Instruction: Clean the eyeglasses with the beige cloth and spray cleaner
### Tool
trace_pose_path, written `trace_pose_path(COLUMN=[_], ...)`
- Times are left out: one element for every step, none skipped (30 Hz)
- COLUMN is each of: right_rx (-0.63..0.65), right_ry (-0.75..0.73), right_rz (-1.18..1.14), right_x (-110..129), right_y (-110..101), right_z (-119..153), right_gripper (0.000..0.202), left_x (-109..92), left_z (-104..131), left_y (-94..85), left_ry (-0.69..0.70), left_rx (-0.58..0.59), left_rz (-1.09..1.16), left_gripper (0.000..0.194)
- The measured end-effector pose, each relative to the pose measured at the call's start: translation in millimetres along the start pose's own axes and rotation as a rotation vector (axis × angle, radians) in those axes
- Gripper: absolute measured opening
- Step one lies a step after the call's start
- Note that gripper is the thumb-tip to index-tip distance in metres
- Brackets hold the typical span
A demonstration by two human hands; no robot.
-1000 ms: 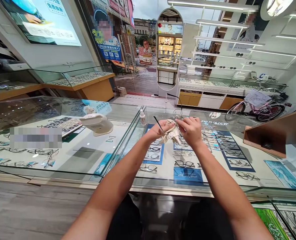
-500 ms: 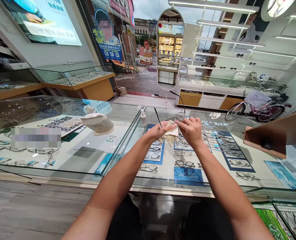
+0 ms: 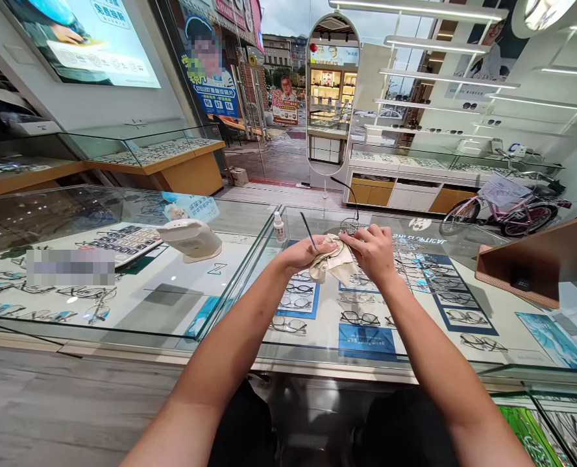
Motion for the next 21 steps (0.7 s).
trace_pose_path(right_rx=[0.005, 0.012, 0.016, 0.016, 0.012, 0.004, -0.009, -0.026, -0.043, -0.058, -0.070, -0.078, -0.082, -0.085, -0.088, -0.096, -0.110, -0.133, -0.165, -0.205, -0.248], right_ry=[0.003, 0.006, 0.011, 0.015, 0.021, 0.025, 0.029, 0.031, 0.032, 0.034, 0.038, 0.048, 0.061, 0.076, 0.092, 0.110, 0.134, 0.167, 0.213, 0.269, 0.331], right_rz=[-0.001, -0.002, -0.004, -0.006, -0.007, -0.006, -0.002, 0.005, 0.013, 0.020, 0.024, 0.026, 0.025, 0.022, 0.016, 0.006, -0.010, -0.035, -0.072, -0.125, -0.198], right_x=[0.3, 0.5, 0.6, 0.5, 0.1, -0.5, -1.3, -2.2, -3.1, -4.2, -5.2, -6.2, -7.2, -8.2, -9.1, -9.8, -10.4, -10.9, -11.3, -11.6, -11.8], right_y=[-0.5, -0.9, -1.1, -1.2, -1.0, -0.5, 0.1, 0.9, 1.7, 2.5, 3.0, 3.4, 3.4, 3.0, 2.1, 0.7, -1.2, -3.8, -7.0, -10.6, -14.7], right_z=[-0.3, -0.6, -0.9, -1.0, -0.9, -0.7, -0.2, 0.4, 1.2, 2.0, 2.8, 3.5, 4.1, 4.4, 4.4, 4.2, 3.8, 3.1, 2.1, 1.0, -0.3], right_gripper=[0.029, 0.029, 0.029, 0.028, 0.027, 0.027, 0.027, 0.027, 0.028, 0.029, 0.030, 0.030, 0.029, 0.028, 0.028, 0.027, 0.026, 0.025, 0.023, 0.021, 0.021], left_x=[1.6, 3.6, 5.8, 7.9, 9.6, 10.6, 10.9, 10.5, 9.4, 7.7, 5.8, 3.8, 1.9, 0.2, -1.4, -2.8, -3.9, -4.8, -5.3, -5.4, -5.3], left_z=[-1.9, -4.5, -7.4, -10.3, -12.7, -14.4, -15.1, -15.0, -14.1, -12.8, -11.2, -9.7, -8.5, -7.8, -7.6, -7.8, -8.3, -9.1, -9.8, -10.4, -10.7], left_y=[-1.3, -2.4, -3.3, -3.9, -4.4, -4.6, -4.8, -4.9, -5.0, -5.1, -5.3, -5.8, -6.4, -7.3, -8.4, -9.6, -10.8, -12.1, -13.3, -14.4, -15.2], left_ry=[0.008, 0.015, 0.021, 0.024, 0.021, 0.015, 0.013, 0.016, 0.018, 0.025, 0.031, 0.031, 0.031, 0.030, 0.036, 0.050, 0.073, 0.100, 0.124, 0.141, 0.157], left_rx=[-0.010, -0.022, -0.037, -0.053, -0.069, -0.084, -0.099, -0.112, -0.119, -0.126, -0.134, -0.145, -0.163, -0.185, -0.207, -0.225, -0.240, -0.255, -0.269, -0.286, -0.313], left_rz=[-0.006, -0.016, -0.026, -0.037, -0.050, -0.067, -0.085, -0.101, -0.111, -0.114, -0.105, -0.079, -0.039, 0.013, 0.074, 0.134, 0.187, 0.228, 0.253, 0.265, 0.265], left_gripper=[0.051, 0.050, 0.050, 0.050, 0.050, 0.052, 0.053, 0.054, 0.056, 0.057, 0.057, 0.056, 0.055, 0.052, 0.049, 0.044, 0.040, 0.037, 0.035, 0.034, 0.035])
Point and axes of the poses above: each hand's wrist, its own z-axis away from the middle knuckle, its own y-axis out of the palm, x = y × z, the point moved 1 cm from there along -z, towards the middle knuckle, and after that the axes turned 5 degrees about x, right-handed, at the moved point
